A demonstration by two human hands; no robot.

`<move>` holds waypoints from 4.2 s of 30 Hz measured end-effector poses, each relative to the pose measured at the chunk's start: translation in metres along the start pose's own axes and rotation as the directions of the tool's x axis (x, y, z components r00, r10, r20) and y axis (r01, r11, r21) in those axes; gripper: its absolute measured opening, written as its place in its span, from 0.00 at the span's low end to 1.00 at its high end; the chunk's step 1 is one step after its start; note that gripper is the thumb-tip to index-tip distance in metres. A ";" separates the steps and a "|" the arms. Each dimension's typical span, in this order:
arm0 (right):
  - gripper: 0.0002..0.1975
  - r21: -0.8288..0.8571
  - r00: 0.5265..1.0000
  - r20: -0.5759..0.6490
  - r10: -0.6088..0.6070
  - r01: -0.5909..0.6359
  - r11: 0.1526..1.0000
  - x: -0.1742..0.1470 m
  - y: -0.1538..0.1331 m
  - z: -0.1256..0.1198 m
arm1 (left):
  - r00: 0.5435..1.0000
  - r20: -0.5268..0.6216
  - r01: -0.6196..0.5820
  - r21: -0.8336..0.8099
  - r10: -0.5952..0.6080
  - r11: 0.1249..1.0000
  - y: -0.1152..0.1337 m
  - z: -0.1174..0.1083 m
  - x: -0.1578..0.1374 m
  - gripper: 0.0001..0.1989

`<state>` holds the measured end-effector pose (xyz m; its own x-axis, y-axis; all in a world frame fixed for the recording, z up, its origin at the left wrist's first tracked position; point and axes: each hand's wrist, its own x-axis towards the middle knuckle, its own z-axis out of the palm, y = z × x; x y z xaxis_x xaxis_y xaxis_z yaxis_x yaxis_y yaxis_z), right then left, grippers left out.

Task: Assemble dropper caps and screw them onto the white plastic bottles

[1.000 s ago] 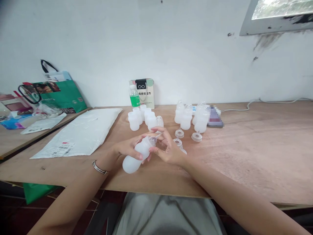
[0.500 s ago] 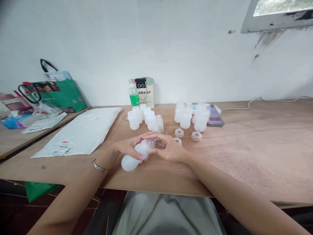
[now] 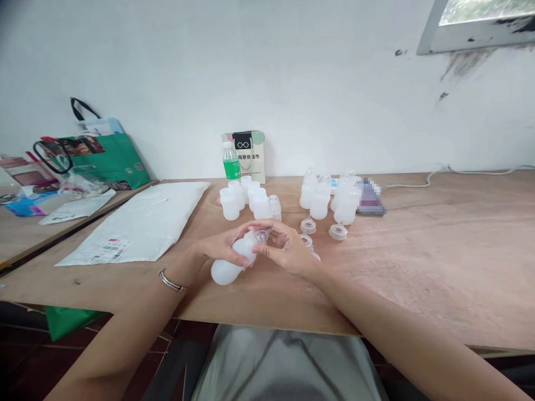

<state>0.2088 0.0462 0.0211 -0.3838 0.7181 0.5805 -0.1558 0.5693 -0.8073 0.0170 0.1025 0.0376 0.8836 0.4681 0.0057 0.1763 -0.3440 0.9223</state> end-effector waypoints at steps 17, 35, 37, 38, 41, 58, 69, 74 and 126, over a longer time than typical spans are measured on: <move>0.20 0.145 0.993 0.115 0.004 -0.021 0.989 -0.002 -0.001 -0.008 | 0.960 0.279 0.090 -0.440 0.041 0.894 -0.002 0.005 0.006 0.33; 0.20 -0.063 0.892 -0.378 0.248 -0.292 0.954 0.007 0.012 -0.003 | 0.928 -0.368 0.115 0.131 -0.059 0.985 0.003 0.016 0.012 0.32; 0.18 -0.027 0.881 -0.342 0.327 -0.357 0.934 0.007 0.009 -0.005 | 0.918 -0.383 0.154 0.107 -0.102 0.982 0.004 0.014 0.012 0.33; 0.18 -0.001 0.878 -0.325 0.350 -0.370 0.929 0.008 0.008 -0.006 | 0.917 -0.381 0.164 0.091 -0.118 0.982 0.004 0.014 0.012 0.32; 0.19 0.063 0.883 -0.302 0.360 -0.358 0.932 0.008 0.006 -0.008 | 0.911 -0.393 0.170 0.078 -0.126 0.982 0.005 0.013 0.014 0.28; 0.16 0.080 0.972 -0.125 0.199 -0.190 0.978 0.003 -0.002 -0.010 | 0.993 -0.110 -0.009 -0.353 -0.032 0.936 0.006 0.014 0.010 0.18; 0.22 0.147 0.942 -0.262 0.208 -0.174 0.974 0.001 0.009 -0.006 | 0.977 -0.196 0.020 -0.281 -0.078 0.960 0.007 0.007 0.008 0.20; 0.13 0.094 0.828 -0.536 0.163 -0.134 0.987 0.002 0.010 -0.017 | 0.965 -0.256 -0.020 -0.273 -0.053 0.962 0.006 0.002 0.006 0.20; 0.15 0.173 0.767 -0.617 0.174 -0.083 0.981 0.027 0.009 -0.034 | 0.970 -0.211 0.079 -0.195 -0.120 0.978 0.015 0.004 0.003 0.17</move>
<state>0.2276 0.0843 0.0325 0.2404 0.8970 0.3710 -0.2780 0.4299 -0.8590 0.0242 0.0954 0.0494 0.7447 0.6670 -0.0238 0.1571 -0.1405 0.9775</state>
